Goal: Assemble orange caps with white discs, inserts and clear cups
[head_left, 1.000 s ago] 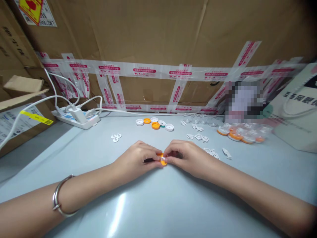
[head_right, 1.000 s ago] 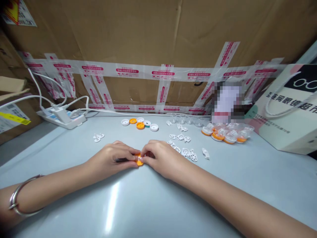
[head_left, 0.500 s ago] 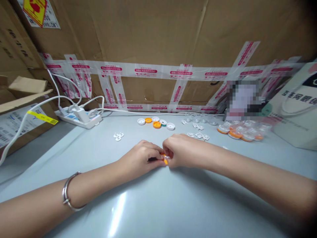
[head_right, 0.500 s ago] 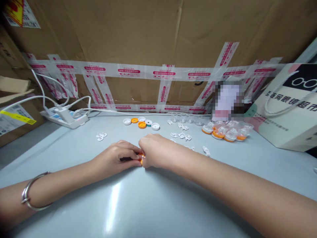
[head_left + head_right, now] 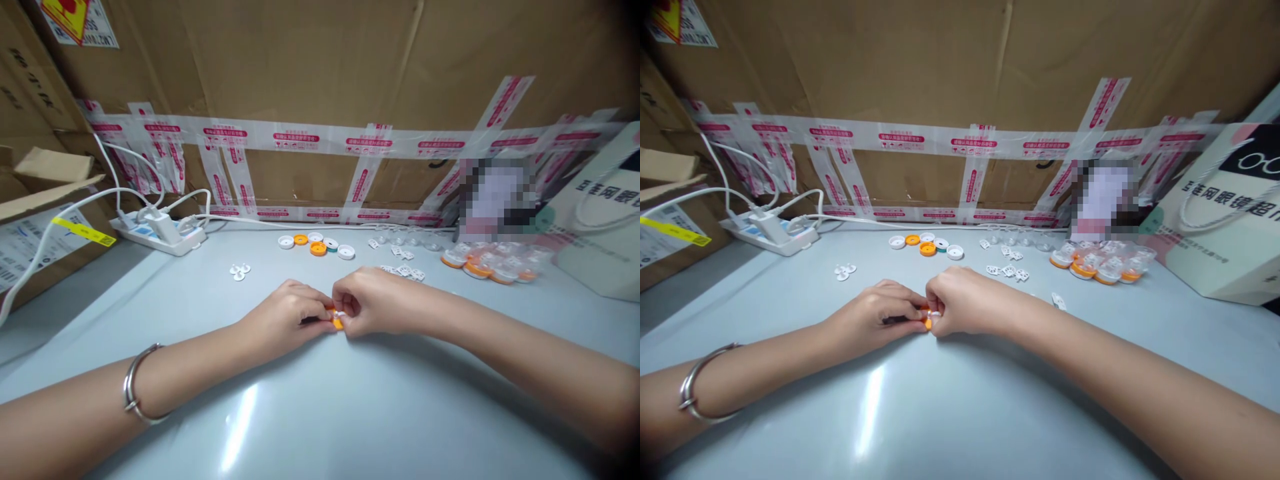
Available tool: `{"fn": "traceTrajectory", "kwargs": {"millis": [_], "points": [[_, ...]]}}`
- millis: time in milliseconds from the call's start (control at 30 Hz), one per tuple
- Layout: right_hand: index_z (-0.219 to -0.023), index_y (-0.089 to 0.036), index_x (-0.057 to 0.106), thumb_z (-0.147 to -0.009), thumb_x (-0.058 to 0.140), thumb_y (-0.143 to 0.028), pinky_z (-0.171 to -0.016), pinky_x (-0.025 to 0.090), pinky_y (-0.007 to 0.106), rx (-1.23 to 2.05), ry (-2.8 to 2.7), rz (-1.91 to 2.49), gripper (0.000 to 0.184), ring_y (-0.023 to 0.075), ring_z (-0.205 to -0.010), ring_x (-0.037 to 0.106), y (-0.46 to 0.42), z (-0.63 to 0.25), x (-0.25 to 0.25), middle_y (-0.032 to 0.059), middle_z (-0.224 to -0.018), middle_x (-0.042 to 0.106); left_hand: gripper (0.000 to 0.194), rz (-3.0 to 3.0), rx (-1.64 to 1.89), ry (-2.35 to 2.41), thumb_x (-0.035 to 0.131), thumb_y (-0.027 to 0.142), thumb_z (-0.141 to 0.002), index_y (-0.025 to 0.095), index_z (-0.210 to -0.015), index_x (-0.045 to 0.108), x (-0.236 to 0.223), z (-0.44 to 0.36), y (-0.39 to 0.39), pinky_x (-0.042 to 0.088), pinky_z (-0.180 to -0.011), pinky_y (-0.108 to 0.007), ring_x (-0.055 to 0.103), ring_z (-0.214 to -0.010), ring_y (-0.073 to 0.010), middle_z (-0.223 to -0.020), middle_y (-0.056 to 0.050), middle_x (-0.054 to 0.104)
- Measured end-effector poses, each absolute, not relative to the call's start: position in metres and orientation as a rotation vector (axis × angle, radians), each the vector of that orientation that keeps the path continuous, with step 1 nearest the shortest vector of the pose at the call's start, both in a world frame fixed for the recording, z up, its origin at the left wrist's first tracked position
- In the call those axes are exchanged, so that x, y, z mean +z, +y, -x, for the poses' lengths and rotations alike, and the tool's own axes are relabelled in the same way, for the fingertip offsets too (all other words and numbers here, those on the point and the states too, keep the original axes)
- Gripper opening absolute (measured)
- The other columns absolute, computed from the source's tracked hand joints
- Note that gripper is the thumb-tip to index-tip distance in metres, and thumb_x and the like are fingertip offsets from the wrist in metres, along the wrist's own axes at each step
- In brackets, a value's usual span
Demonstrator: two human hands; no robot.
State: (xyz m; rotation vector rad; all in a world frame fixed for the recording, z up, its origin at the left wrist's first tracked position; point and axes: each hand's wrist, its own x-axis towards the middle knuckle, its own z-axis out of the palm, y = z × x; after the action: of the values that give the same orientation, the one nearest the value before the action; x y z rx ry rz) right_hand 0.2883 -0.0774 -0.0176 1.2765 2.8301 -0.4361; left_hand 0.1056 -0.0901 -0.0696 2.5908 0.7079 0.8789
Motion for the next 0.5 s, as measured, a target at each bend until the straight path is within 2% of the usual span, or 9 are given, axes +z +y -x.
{"fn": "traceTrajectory", "kwargs": {"millis": [167,500], "points": [[-0.065,-0.018,0.061,-0.063,0.057,-0.023,-0.046,0.031,0.019,-0.459,2.876,-1.228,0.007,0.009,-0.05,0.049,-0.075,-0.292,-0.02,-0.0018,-0.058,0.062,0.012,-2.597,0.874,0.719,0.059,0.024,-0.082,0.017,-0.077,0.067,-0.069,-0.105,-0.091,0.042,-0.077,-0.029,0.065,-0.079,-0.0143,-0.09,-0.004,0.071],[-0.076,-0.016,0.065,-0.071,0.055,-0.016,-0.059,0.04,0.022,-0.662,3.023,-1.204,0.012,0.0113,-0.062,0.055,-0.082,-0.304,-0.026,0.0008,-0.069,0.065,0.011,-2.601,0.883,0.745,0.058,0.024,-0.083,0.018,-0.08,0.066,-0.069,-0.105,-0.092,0.041,-0.08,-0.028,0.064,-0.083,-0.0137,-0.093,-0.003,0.07]]}}
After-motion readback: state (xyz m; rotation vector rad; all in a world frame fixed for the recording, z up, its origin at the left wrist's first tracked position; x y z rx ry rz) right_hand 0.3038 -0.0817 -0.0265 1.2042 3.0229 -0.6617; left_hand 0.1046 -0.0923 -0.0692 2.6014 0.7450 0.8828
